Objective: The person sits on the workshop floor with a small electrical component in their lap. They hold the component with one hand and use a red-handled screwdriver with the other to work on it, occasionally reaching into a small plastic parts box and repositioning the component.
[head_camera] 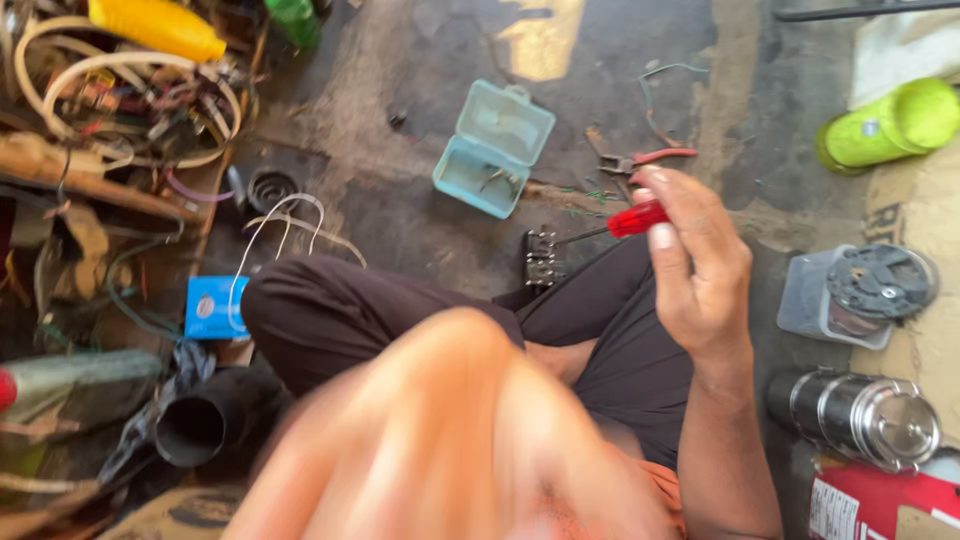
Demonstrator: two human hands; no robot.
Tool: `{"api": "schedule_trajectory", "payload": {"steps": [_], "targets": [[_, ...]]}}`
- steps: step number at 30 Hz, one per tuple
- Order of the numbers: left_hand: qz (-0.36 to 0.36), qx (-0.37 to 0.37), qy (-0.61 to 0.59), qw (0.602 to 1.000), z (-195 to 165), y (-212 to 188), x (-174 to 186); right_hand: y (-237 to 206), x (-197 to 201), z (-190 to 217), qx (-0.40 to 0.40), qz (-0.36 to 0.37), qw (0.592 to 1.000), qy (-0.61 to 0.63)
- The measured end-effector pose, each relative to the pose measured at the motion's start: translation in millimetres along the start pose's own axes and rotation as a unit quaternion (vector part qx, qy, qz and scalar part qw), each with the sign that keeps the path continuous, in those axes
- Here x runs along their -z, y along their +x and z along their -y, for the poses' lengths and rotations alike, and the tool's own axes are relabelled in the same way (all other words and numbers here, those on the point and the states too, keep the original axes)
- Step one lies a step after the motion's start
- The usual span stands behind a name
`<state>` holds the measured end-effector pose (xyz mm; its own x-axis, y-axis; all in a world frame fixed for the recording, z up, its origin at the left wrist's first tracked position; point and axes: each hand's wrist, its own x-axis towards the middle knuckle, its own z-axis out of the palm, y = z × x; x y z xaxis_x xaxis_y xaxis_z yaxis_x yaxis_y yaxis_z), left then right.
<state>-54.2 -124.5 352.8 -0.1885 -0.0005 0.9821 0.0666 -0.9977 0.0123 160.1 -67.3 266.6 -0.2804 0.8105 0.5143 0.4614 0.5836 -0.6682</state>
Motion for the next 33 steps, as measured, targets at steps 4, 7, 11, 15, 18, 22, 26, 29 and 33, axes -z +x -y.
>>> {"api": "schedule_trajectory", "payload": {"steps": [4, 7, 11, 15, 18, 22, 26, 29, 33], "targets": [[0.158, 0.340, 0.149, 0.915, 70.7, -131.7, 3.2, 2.1, 8.4, 4.7, -0.013, 0.015, 1.000, -0.008], [0.316, 0.486, 0.125, 0.805, 95.2, -239.1, 18.7, 8.2, 18.3, 11.2, 0.021, 0.041, 0.997, -0.069], [0.437, 0.485, 0.163, 0.740, 102.2, -335.5, 24.1, 20.9, 41.3, 21.1, 0.017, 0.143, 0.969, -0.200], [0.432, 0.575, 0.149, 0.678, 110.0, -367.0, 24.9, 46.2, 65.2, 25.9, 0.049, 0.308, 0.879, -0.360], [0.421, 0.574, 0.147, 0.686, 111.3, -368.7, 25.9, 71.1, 67.9, 22.0, 0.153, 0.388, 0.804, -0.422], [0.439, 0.570, 0.156, 0.677, 110.0, -362.6, 24.5, 90.6, 61.7, 10.9, 0.377, 0.416, 0.705, -0.434], [0.438, 0.568, 0.158, 0.679, 109.1, -356.3, 22.7, 95.1, 54.8, -11.6, 0.331, 0.513, 0.655, -0.445], [0.447, 0.557, 0.163, 0.681, 109.5, -354.3, 21.7, 95.3, 50.3, -31.2, 0.031, 0.551, 0.721, -0.418], [0.461, 0.531, 0.183, 0.687, 110.9, -356.0, 19.1, 97.2, 40.3, -48.9, -0.237, 0.510, 0.742, -0.366]]}}
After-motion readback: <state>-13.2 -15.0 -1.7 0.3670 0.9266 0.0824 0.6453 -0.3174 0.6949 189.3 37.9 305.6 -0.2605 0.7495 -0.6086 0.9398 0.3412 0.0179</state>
